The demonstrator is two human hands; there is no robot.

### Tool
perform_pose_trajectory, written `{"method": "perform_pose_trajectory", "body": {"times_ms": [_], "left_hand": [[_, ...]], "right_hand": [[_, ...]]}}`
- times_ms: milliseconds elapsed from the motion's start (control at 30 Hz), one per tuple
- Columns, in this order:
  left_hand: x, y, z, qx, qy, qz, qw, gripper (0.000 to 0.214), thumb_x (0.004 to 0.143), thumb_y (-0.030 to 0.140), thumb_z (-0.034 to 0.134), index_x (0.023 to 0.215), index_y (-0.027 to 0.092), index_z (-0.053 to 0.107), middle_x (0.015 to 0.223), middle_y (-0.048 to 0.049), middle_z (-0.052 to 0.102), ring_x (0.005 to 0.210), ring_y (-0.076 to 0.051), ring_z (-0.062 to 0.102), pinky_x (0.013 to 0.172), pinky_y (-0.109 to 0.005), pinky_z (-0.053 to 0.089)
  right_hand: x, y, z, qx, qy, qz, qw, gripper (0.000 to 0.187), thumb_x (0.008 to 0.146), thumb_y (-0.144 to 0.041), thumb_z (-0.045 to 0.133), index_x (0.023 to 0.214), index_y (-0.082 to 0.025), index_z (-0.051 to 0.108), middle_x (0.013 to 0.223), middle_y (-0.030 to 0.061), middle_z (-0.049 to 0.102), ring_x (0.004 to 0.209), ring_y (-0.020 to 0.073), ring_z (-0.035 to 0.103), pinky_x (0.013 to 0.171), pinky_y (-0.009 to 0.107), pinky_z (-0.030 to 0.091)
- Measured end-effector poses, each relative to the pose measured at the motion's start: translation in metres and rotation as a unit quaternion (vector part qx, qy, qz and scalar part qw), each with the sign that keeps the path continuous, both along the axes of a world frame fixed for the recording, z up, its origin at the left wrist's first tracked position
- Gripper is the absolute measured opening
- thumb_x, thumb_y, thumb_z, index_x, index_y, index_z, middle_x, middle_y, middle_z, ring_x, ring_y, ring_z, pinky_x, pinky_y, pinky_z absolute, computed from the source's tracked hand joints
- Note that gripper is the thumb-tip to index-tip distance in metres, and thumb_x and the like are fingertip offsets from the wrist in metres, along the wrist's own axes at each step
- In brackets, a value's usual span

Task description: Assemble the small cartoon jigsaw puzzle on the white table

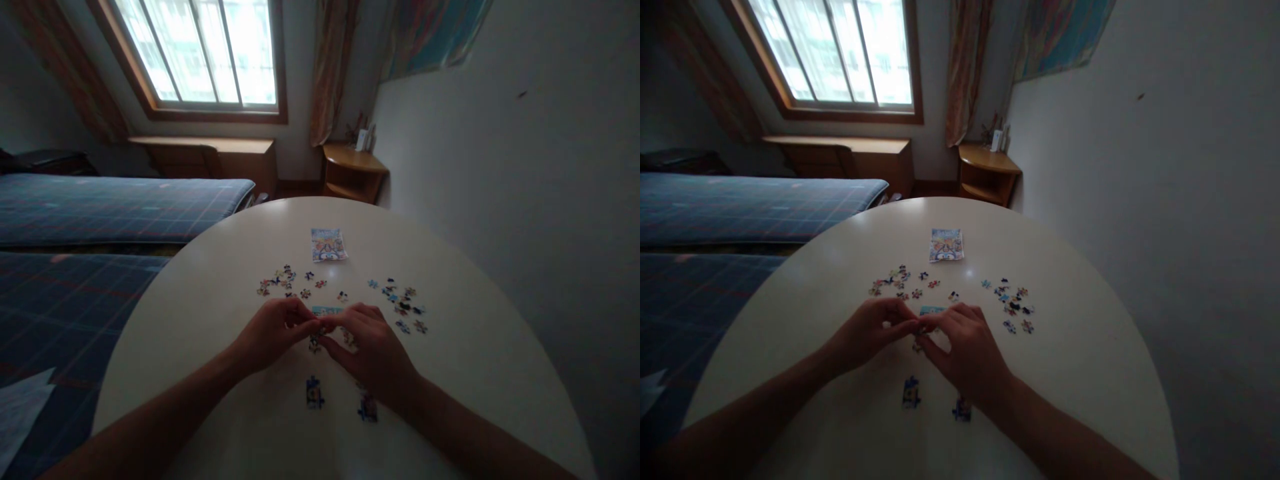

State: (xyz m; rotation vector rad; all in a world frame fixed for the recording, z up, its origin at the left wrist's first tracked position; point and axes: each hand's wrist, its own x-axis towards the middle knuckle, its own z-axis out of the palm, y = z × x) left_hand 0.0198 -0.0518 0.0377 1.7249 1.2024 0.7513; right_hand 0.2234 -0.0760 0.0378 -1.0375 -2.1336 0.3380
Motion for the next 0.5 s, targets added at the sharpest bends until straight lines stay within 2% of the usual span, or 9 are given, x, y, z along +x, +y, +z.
{"method": "perform_pose_trajectory", "body": {"times_ms": [200,300,400,500], "left_hand": [[-0.006,0.000,0.003,-0.037,0.009,-0.078,0.996,0.016,0.082,0.033,0.069,0.079,0.017,0.069,0.077,-0.0034,0.076,0.069,-0.015,0.068,0.064,-0.024,0.050],[-0.015,0.000,0.008,0.000,0.057,-0.118,0.991,0.011,0.082,0.029,0.068,0.083,0.019,0.072,0.079,-0.0016,0.074,0.071,-0.014,0.065,0.067,-0.025,0.048],[-0.021,-0.001,0.011,0.055,0.103,-0.121,0.986,0.012,0.079,0.028,0.071,0.090,0.022,0.072,0.085,-0.0011,0.072,0.077,-0.016,0.063,0.071,-0.027,0.048],[-0.022,-0.003,0.010,0.069,0.156,-0.130,0.977,0.014,0.078,0.024,0.070,0.091,0.023,0.072,0.089,-0.0013,0.069,0.079,-0.016,0.062,0.074,-0.027,0.049]], "right_hand": [[0.002,0.000,-0.002,-0.065,-0.005,0.019,0.998,0.014,0.078,-0.024,0.077,0.090,-0.023,0.070,0.083,-0.0022,0.075,0.080,0.0177,0.068,0.083,0.034,0.041],[0.002,-0.001,-0.005,-0.061,-0.021,0.036,0.997,0.014,0.074,-0.022,0.079,0.083,-0.023,0.068,0.078,-0.0040,0.074,0.078,0.0171,0.067,0.082,0.034,0.038],[0.002,-0.002,-0.009,-0.050,-0.047,0.051,0.996,0.011,0.075,-0.019,0.076,0.078,-0.023,0.066,0.076,-0.0057,0.073,0.079,0.0166,0.066,0.082,0.033,0.036],[0.001,-0.002,-0.011,-0.049,-0.075,0.046,0.995,0.009,0.077,-0.018,0.073,0.078,-0.025,0.067,0.079,-0.0057,0.073,0.082,0.0164,0.065,0.083,0.033,0.035]]}}
